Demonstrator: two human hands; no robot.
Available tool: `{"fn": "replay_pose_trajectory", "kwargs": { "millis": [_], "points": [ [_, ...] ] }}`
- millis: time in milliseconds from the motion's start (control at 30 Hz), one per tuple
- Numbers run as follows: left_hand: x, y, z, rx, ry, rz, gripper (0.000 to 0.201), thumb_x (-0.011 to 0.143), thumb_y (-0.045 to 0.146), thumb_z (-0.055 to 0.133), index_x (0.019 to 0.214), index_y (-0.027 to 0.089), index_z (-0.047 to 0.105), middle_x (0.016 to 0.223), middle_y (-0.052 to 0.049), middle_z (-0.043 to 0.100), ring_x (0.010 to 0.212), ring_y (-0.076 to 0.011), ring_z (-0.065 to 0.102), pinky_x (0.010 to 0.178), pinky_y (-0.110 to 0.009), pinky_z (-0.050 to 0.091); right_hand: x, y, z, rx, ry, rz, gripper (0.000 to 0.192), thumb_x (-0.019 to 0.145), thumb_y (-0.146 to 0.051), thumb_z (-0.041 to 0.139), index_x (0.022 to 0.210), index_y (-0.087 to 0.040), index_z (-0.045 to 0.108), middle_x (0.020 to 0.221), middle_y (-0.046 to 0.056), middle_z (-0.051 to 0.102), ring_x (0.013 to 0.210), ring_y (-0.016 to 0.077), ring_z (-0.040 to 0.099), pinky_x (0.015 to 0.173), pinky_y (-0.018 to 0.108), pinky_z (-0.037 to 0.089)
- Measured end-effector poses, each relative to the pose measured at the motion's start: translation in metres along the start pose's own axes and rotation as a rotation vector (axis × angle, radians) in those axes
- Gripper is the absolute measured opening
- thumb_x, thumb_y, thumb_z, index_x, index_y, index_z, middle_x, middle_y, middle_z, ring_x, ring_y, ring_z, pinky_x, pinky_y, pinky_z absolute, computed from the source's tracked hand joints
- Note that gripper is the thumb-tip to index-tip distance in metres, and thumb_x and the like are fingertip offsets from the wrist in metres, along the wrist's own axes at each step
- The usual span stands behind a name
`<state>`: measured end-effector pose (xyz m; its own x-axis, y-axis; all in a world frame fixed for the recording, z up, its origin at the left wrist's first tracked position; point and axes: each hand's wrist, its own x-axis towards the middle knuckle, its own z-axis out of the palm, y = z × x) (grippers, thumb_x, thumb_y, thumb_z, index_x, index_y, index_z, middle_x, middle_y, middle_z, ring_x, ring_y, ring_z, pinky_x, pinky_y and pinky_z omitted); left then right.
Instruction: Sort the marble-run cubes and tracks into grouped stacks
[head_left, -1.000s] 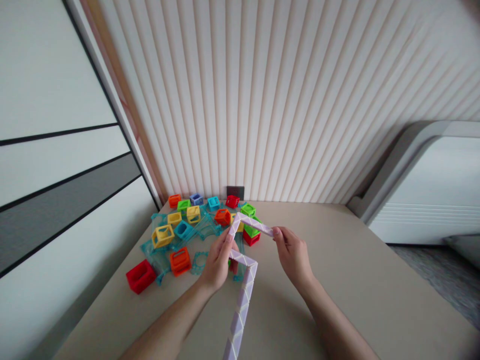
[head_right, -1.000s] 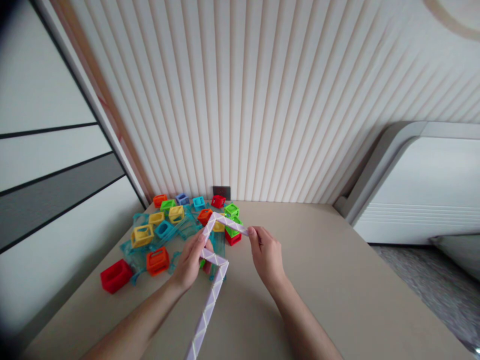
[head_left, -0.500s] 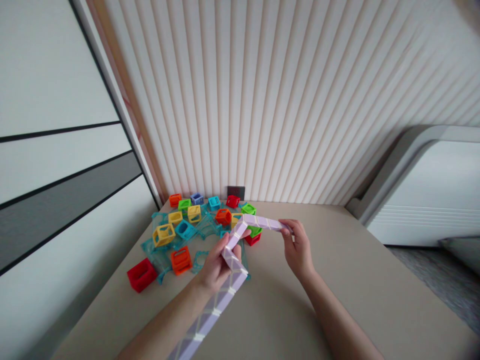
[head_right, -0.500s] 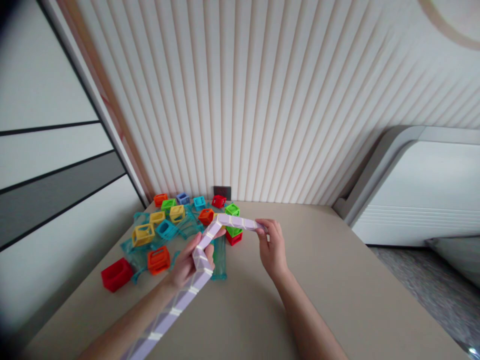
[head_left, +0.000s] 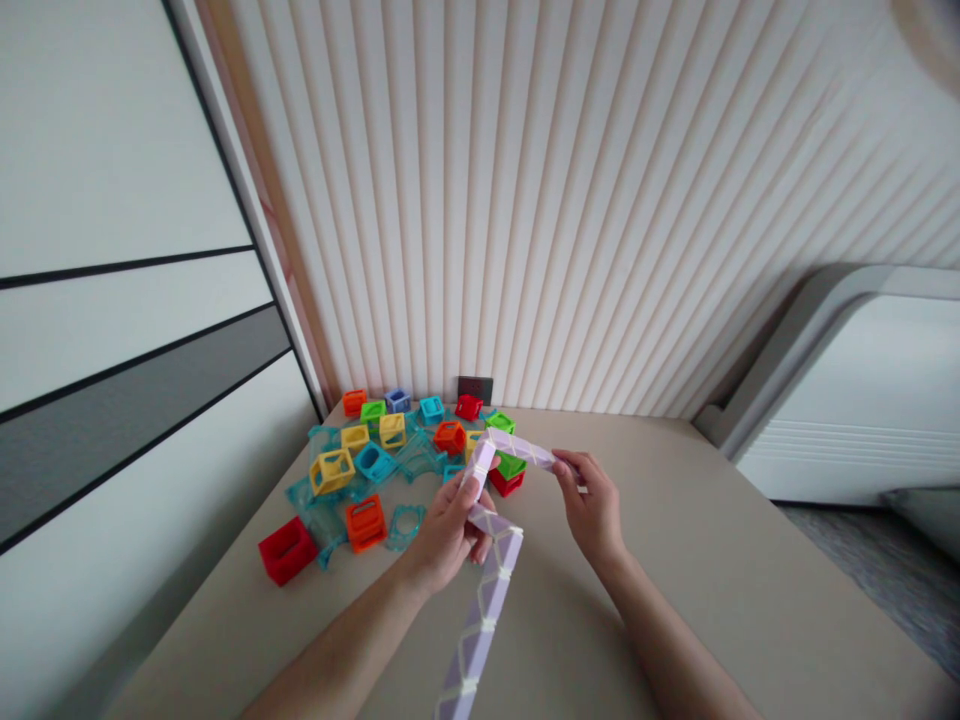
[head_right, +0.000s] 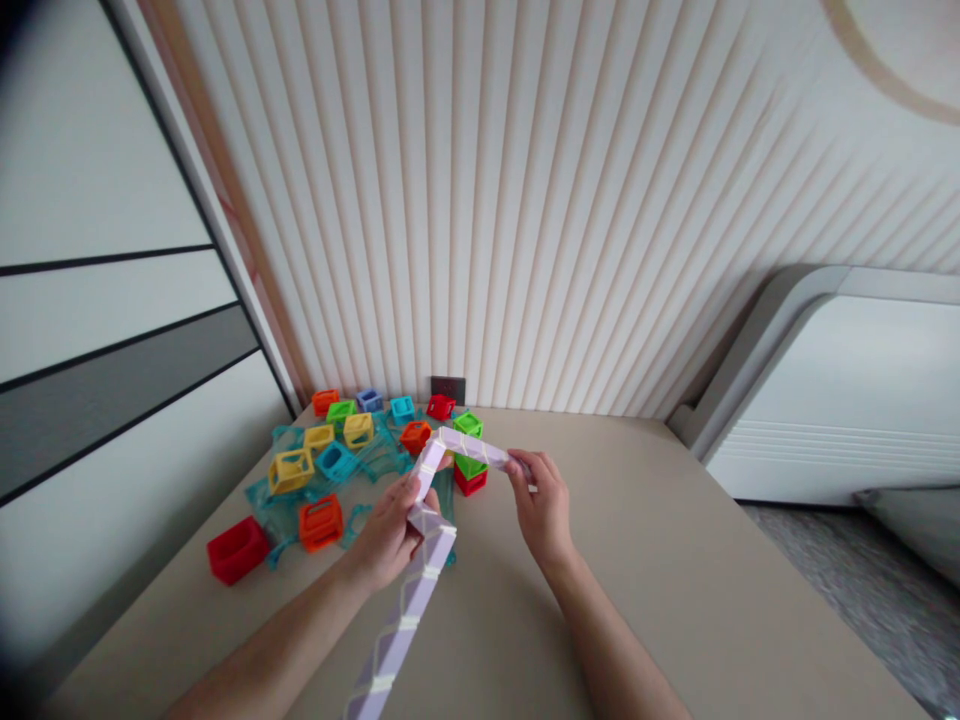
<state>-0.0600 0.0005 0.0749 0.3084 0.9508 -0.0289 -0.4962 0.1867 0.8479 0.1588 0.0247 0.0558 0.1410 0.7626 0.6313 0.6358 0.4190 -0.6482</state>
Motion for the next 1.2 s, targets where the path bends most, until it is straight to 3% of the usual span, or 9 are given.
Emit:
{"fn": "replay_pose_trajectory", "kwargs": {
  "millis": [133,233,433,533,700,833,933,1033,1200],
  "points": [
    [0.005,0.000,-0.003,0.063,0.018,0.089,0.052,0.082,0.069,0.063,0.099,0.020,0.061,0.059,0.007,0.054,0.032,-0.0067,0.042,0.033,-0.021,0.027,-0.005,-0.011,0.006,-0.014,-0.083,-0.020,0.029,0.100,-0.042,0.055,0.096,-0.020,0.073,0.076,0.003,0.070,0.059,0.0152,0.060,0.055,0.025,0.048],
    [0.009,-0.002,-0.007,0.116,0.063,0.162,0.050,0.083,0.070,0.062,0.090,0.020,0.057,0.055,0.008,0.053,0.030,-0.0065,0.041,0.033,-0.020,0.027,-0.012,-0.026,0.012,0.020,-0.143,-0.068,0.028,0.101,-0.038,0.053,0.098,-0.019,0.073,0.076,0.004,0.070,0.061,0.0154,0.064,0.057,0.024,0.049],
    [0.011,0.001,-0.012,0.268,0.205,0.268,0.043,0.084,0.057,0.069,0.110,0.024,0.060,0.051,0.008,0.052,0.034,-0.0113,0.046,0.035,-0.022,0.032,-0.025,-0.049,0.011,0.094,-0.187,-0.128,0.023,0.101,-0.029,0.051,0.105,-0.018,0.070,0.073,0.003,0.067,0.058,0.0140,0.061,0.055,0.023,0.048],
    [0.011,0.006,-0.012,0.274,0.243,0.276,0.042,0.084,0.056,0.069,0.111,0.026,0.061,0.048,0.010,0.047,0.031,-0.0096,0.039,0.032,-0.021,0.026,-0.026,-0.047,0.005,0.150,-0.181,-0.217,0.021,0.099,-0.027,0.050,0.112,-0.018,0.064,0.073,0.002,0.066,0.056,0.0140,0.058,0.053,0.024,0.047],
    [0.013,0.013,-0.007,0.109,0.298,0.212,0.048,0.080,0.061,0.073,0.108,0.024,0.061,0.048,0.011,0.047,0.031,-0.0066,0.035,0.032,-0.019,0.020,-0.025,-0.043,-0.002,0.235,-0.230,-0.466,0.030,0.097,-0.040,0.053,0.118,-0.020,0.059,0.084,0.006,0.066,0.068,0.0182,0.064,0.058,0.029,0.054],
    [0.012,0.017,-0.001,-0.179,0.306,0.129,0.056,0.067,0.062,0.083,0.097,0.019,0.064,0.064,0.006,0.063,0.050,-0.0094,0.055,0.048,-0.020,0.044,-0.026,-0.046,0.001,0.069,-0.282,-0.622,0.039,0.096,-0.045,0.060,0.128,-0.022,0.060,0.097,0.009,0.068,0.082,0.0214,0.069,0.068,0.031,0.058],
    [0.009,0.017,0.003,-0.231,0.213,0.150,0.050,0.066,0.052,0.088,0.097,0.018,0.067,0.079,0.001,0.071,0.065,-0.0125,0.064,0.061,-0.023,0.051,-0.027,-0.045,0.006,0.009,-0.224,-0.531,0.040,0.100,-0.032,0.055,0.139,-0.024,0.055,0.095,0.008,0.069,0.078,0.0190,0.069,0.066,0.028,0.058],
    [0.008,0.014,0.001,-0.124,0.130,0.223,0.043,0.074,0.041,0.086,0.106,0.019,0.068,0.093,-0.002,0.074,0.079,-0.0145,0.068,0.072,-0.024,0.052,-0.027,-0.038,0.010,-0.032,-0.177,-0.440,0.043,0.100,-0.022,0.050,0.143,-0.021,0.052,0.082,0.005,0.066,0.065,0.0167,0.065,0.058,0.025,0.055],
    [0.012,0.010,-0.009,0.098,0.196,0.293,0.044,0.080,0.041,0.080,0.115,0.022,0.063,0.093,-0.002,0.073,0.080,-0.0171,0.068,0.072,-0.026,0.052,-0.027,-0.036,0.011,-0.031,-0.140,-0.420,0.035,0.099,-0.023,0.050,0.131,-0.018,0.062,0.075,0.006,0.072,0.058,0.0172,0.067,0.055,0.025,0.054]
  ]
}}
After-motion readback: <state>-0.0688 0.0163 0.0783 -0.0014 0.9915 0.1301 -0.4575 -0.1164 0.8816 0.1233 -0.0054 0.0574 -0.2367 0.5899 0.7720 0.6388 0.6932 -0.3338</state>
